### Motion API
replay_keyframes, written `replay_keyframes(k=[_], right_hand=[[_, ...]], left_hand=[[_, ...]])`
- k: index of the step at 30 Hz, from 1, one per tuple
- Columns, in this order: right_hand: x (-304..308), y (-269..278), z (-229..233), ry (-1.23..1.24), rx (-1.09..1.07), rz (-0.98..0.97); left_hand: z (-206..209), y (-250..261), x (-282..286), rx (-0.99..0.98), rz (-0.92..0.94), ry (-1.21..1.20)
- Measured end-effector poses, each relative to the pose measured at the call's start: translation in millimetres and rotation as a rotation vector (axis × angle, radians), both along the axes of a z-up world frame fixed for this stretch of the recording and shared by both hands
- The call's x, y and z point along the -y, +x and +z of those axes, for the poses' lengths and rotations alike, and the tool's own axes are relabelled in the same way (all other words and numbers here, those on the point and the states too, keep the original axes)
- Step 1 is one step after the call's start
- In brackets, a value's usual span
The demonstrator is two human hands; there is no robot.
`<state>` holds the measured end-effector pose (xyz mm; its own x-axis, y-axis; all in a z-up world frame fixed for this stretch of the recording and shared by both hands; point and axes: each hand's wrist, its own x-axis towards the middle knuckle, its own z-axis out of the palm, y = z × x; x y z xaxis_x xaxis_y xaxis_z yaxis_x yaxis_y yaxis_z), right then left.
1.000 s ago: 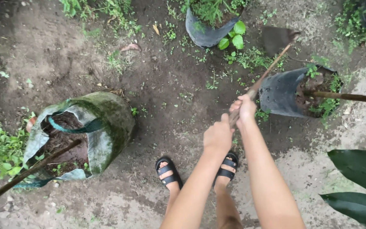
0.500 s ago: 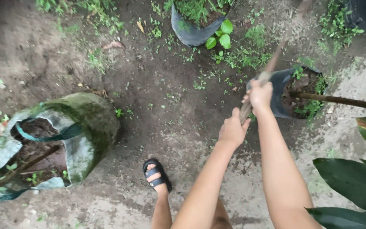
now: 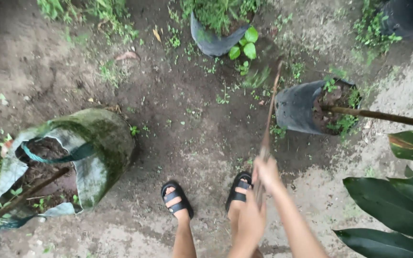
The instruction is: Clear weeds and debris from around potted plants using a garden tool
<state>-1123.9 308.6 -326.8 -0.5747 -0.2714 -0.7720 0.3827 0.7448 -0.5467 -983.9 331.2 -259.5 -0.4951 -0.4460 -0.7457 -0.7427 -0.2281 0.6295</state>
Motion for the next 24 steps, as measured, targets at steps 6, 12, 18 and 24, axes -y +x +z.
replay_keyframes(k=[6, 12, 18, 24], right_hand=[[-30, 38, 27, -0.051, 0.061, -0.163], [31, -69, 78, -0.104, -0.244, -0.164], [65, -126, 26, -0.22, -0.088, -0.553], [64, -55, -26, 0.082, 0.103, -0.351]], left_hand=[[8, 33, -47, 0.228, 0.006, 0.083], [52, -69, 58, -0.19, -0.075, -0.081], [36, -129, 117, -0.092, -0.286, -0.044], [-19, -62, 97, 0.191, -0.293, -0.033]])
